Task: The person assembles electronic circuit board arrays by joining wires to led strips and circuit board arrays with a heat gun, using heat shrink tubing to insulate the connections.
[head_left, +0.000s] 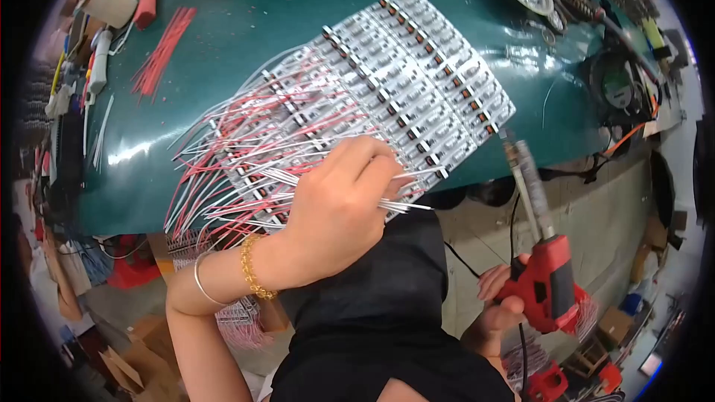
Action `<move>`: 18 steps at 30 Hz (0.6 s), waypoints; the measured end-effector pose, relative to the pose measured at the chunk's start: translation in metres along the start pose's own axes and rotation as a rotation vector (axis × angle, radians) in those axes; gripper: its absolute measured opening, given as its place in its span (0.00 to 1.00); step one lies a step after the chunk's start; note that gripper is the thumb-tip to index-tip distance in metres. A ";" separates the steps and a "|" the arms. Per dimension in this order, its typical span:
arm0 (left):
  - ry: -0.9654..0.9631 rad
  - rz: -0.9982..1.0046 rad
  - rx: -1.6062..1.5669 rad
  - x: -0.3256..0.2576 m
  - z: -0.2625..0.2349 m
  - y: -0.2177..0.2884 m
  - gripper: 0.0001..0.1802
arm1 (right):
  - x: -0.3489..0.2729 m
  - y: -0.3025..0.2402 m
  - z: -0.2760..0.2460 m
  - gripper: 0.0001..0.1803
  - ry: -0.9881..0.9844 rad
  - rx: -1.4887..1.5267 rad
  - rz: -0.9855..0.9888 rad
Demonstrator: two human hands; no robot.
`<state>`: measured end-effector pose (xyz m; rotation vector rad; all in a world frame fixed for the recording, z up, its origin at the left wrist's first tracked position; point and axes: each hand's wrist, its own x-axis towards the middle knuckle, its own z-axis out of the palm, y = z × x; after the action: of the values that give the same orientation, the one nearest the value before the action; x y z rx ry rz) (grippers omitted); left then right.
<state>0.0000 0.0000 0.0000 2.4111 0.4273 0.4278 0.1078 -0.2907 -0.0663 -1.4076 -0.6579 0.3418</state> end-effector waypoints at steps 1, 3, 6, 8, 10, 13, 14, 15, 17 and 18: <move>0.216 0.153 -0.013 0.004 0.000 -0.005 0.10 | 0.008 0.006 -0.004 0.43 0.091 -0.006 -0.069; 0.413 0.315 -0.009 0.009 -0.026 -0.002 0.10 | 0.052 -0.029 0.041 0.42 0.166 -0.063 -0.149; 0.259 -0.366 -0.565 0.015 -0.075 0.012 0.10 | 0.092 -0.058 0.044 0.48 0.252 -0.275 -0.223; 0.393 -0.277 -0.524 0.035 -0.087 -0.007 0.09 | 0.117 -0.087 0.041 0.47 0.238 -0.311 -0.298; 0.327 -0.229 -0.394 0.049 -0.094 -0.030 0.08 | 0.141 -0.107 0.051 0.46 0.203 -0.263 -0.319; 0.182 -0.187 -0.158 0.071 -0.100 -0.056 0.08 | 0.165 -0.108 0.072 0.46 0.178 -0.119 -0.366; 0.120 -0.283 -0.200 0.081 -0.098 -0.061 0.08 | 0.171 -0.101 0.078 0.46 0.099 -0.012 -0.255; 0.055 -0.382 -0.243 0.089 -0.095 -0.065 0.09 | 0.175 -0.097 0.084 0.46 0.017 0.094 -0.139; 0.043 -0.396 -0.282 0.104 -0.084 -0.080 0.09 | 0.181 -0.088 0.102 0.47 0.085 -0.044 -0.104; 0.064 -0.388 -0.315 0.109 -0.077 -0.089 0.10 | 0.184 -0.078 0.106 0.46 0.055 -0.018 -0.030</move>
<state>0.0492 0.1513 0.0202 1.9571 0.7770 0.3667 0.1744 -0.1102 0.0526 -1.4176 -0.6380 0.2729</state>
